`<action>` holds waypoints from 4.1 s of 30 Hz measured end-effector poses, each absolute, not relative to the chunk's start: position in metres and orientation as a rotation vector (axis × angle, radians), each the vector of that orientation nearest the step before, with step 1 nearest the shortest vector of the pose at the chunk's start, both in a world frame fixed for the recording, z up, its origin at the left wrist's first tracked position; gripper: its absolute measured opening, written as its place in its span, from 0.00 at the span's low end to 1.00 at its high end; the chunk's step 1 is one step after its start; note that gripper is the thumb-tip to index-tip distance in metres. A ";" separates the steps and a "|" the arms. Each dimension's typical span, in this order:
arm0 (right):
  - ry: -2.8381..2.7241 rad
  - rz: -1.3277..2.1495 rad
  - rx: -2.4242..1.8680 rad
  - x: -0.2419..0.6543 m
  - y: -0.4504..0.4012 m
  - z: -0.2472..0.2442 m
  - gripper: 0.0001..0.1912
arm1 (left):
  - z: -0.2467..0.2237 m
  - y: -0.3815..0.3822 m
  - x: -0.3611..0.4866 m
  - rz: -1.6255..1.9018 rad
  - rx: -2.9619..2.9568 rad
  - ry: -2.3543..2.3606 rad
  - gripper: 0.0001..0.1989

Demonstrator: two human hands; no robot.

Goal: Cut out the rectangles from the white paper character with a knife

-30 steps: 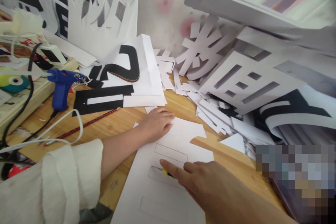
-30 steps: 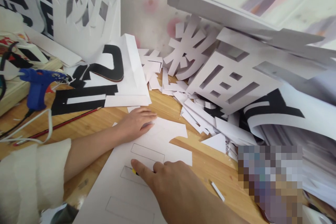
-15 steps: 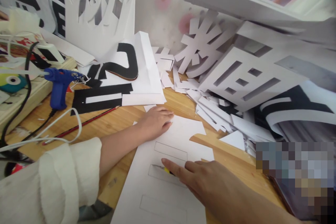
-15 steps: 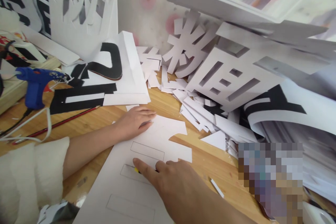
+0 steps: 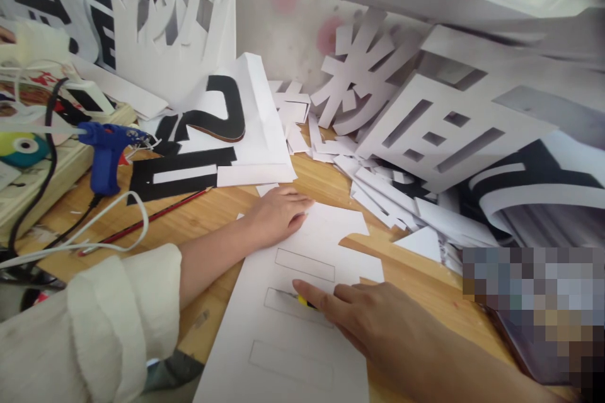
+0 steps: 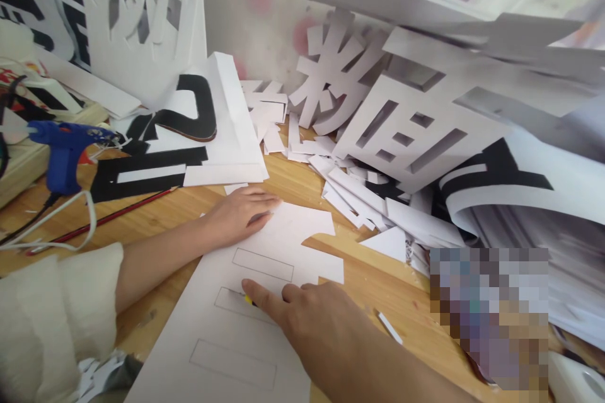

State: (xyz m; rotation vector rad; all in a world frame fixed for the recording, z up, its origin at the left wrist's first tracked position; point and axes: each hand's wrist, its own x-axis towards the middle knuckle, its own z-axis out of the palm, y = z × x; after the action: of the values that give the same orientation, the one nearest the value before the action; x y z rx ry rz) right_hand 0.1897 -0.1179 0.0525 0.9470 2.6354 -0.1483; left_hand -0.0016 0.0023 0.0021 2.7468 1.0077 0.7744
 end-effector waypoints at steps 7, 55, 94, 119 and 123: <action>2.652 -0.198 0.924 0.189 -0.114 0.056 0.51 | 0.002 0.002 -0.002 0.789 2.747 1.007 0.14; 2.664 -0.401 0.937 0.212 -0.115 0.063 0.40 | 0.003 0.002 -0.003 0.779 2.734 0.996 0.13; 2.686 -0.560 0.995 0.231 -0.116 0.061 0.39 | -0.001 0.004 -0.004 0.850 2.705 0.963 0.13; 2.722 -0.460 0.981 0.247 -0.122 0.061 0.39 | 0.000 0.003 -0.004 0.841 2.760 0.960 0.14; 2.737 -0.406 0.951 0.250 -0.122 0.061 0.42 | 0.001 0.003 -0.004 0.837 2.759 0.958 0.14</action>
State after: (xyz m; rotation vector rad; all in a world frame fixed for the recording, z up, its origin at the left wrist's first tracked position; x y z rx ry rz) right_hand 0.2499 -0.1223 0.0612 0.9510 2.7372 -0.4064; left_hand -0.0044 0.0029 0.0008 2.7587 0.9578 0.8365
